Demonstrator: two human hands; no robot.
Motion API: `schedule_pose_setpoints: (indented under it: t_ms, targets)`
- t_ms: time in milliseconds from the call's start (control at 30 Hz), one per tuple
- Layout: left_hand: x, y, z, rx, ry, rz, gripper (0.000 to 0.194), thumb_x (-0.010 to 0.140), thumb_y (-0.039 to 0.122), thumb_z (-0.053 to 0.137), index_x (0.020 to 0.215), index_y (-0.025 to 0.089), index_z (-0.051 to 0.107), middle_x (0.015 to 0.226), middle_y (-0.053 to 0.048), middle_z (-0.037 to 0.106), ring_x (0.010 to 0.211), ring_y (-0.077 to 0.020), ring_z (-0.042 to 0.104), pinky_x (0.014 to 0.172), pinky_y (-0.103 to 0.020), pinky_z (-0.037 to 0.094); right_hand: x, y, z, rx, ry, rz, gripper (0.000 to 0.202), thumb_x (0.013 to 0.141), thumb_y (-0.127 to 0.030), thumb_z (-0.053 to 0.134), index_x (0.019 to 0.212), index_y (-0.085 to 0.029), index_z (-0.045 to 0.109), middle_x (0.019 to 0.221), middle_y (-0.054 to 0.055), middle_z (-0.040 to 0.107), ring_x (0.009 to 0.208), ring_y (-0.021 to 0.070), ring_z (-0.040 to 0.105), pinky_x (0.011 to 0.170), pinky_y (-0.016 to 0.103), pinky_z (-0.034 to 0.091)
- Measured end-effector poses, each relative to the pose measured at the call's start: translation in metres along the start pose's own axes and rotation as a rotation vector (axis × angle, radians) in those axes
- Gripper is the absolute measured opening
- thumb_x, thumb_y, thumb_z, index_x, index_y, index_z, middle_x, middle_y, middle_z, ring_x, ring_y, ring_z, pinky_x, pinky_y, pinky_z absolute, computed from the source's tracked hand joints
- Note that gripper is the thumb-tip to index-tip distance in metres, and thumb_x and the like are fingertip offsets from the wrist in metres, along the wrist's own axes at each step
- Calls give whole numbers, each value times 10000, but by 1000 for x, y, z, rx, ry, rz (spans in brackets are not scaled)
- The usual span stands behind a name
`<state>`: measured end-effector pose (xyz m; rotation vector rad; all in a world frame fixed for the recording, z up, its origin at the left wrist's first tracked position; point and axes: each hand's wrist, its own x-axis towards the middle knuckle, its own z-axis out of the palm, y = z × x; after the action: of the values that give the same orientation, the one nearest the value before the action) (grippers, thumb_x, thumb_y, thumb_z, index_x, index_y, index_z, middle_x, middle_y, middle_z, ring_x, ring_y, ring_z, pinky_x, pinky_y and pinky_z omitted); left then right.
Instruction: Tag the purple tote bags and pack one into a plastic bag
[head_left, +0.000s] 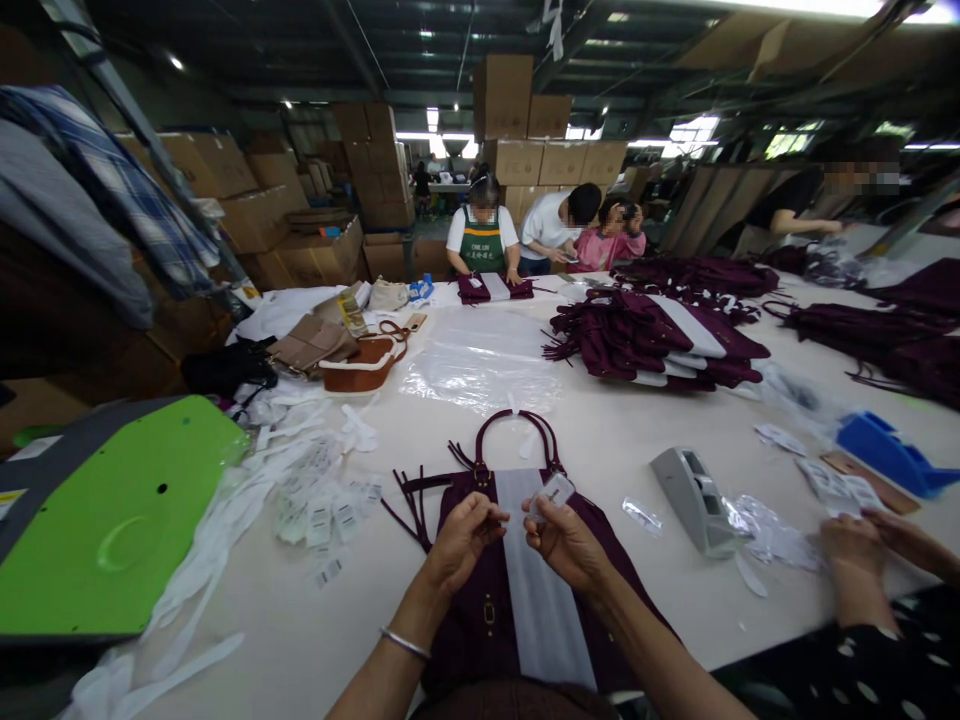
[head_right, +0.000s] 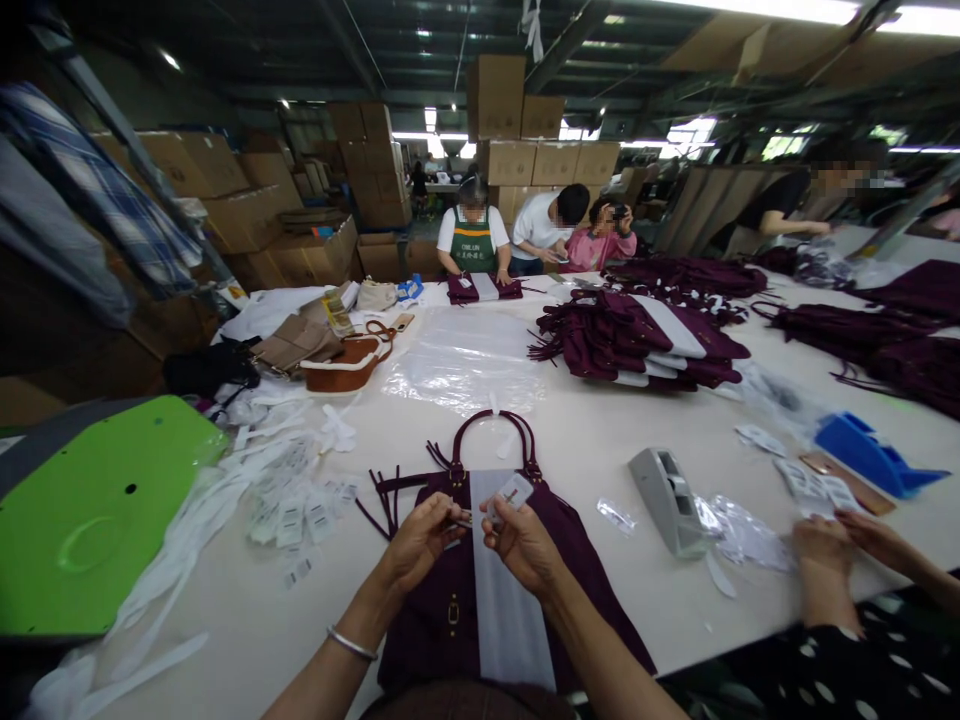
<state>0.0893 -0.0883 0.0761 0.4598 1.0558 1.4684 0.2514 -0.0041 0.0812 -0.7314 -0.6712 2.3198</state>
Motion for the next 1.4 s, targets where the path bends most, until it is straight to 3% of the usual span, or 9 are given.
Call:
schedule_pose_setpoints:
  t_ms: [133,300,433,567,733,867,1000,1133,1400]
  targets:
    - [9,-5,-3,-155,-40,-37,324,827,434,684,806,199,462,582,94,397,601,-75,523,642,-201,445,6,-2,-17,51,-240,157,454,820,-633,622,870,-182,624,998,57,672,793,169,658,531,218,480]
    - [26,-19,-16,286,-81,-44,341,828,503,640,798,192,504,531,77,484,453,-67,394,475,-207,290,12,-7,-35,42,-387,379,814,660,-924,395,800,-149,600,1241,166,608,1078,393,623,693,476,567]
    - [38,-22,-23,596,-103,48,276,812,438,662,755,171,624,673,23,559,607,-99,478,595,-238,365,30,3,-42,-182,-202,395,541,758,-680,660,904,-162,598,998,63,671,799,201,699,721,330,532]
    - [52,-22,-30,777,-24,157,166,773,314,678,681,176,665,803,-3,555,734,-122,501,670,-250,381,58,25,-44,-385,-161,372,470,656,-442,849,940,-154,609,821,-7,667,472,40,513,494,187,376]
    - [77,-19,-54,682,36,-4,212,780,378,629,711,178,644,766,-7,593,599,-117,513,544,-243,387,89,37,-41,-509,-55,379,426,705,-510,779,759,-127,602,610,-14,636,376,10,278,416,206,137]
    - [108,-18,-79,740,219,-101,259,848,438,511,865,206,625,612,29,548,490,-139,481,495,-256,372,112,35,-40,-514,61,344,391,720,-507,750,775,-147,609,525,-77,528,388,18,217,432,207,131]
    - [146,-26,-95,826,352,-31,121,825,234,497,811,211,615,849,-42,628,837,-195,580,788,-302,444,139,40,-46,-746,160,277,367,734,-524,678,716,-178,557,476,-85,441,414,52,272,440,212,163]
    - [172,-39,-99,878,368,-57,129,776,123,507,712,208,581,828,-56,611,909,-221,571,907,-357,412,160,46,-55,-1062,206,177,322,773,-510,570,721,-192,579,496,-64,460,452,94,358,473,230,257]
    - [176,-52,-104,724,235,-177,137,800,183,442,849,221,565,619,46,513,518,-117,514,519,-223,426,165,34,-44,-1841,81,47,285,940,-336,433,840,-214,671,707,4,681,651,138,597,606,248,303]
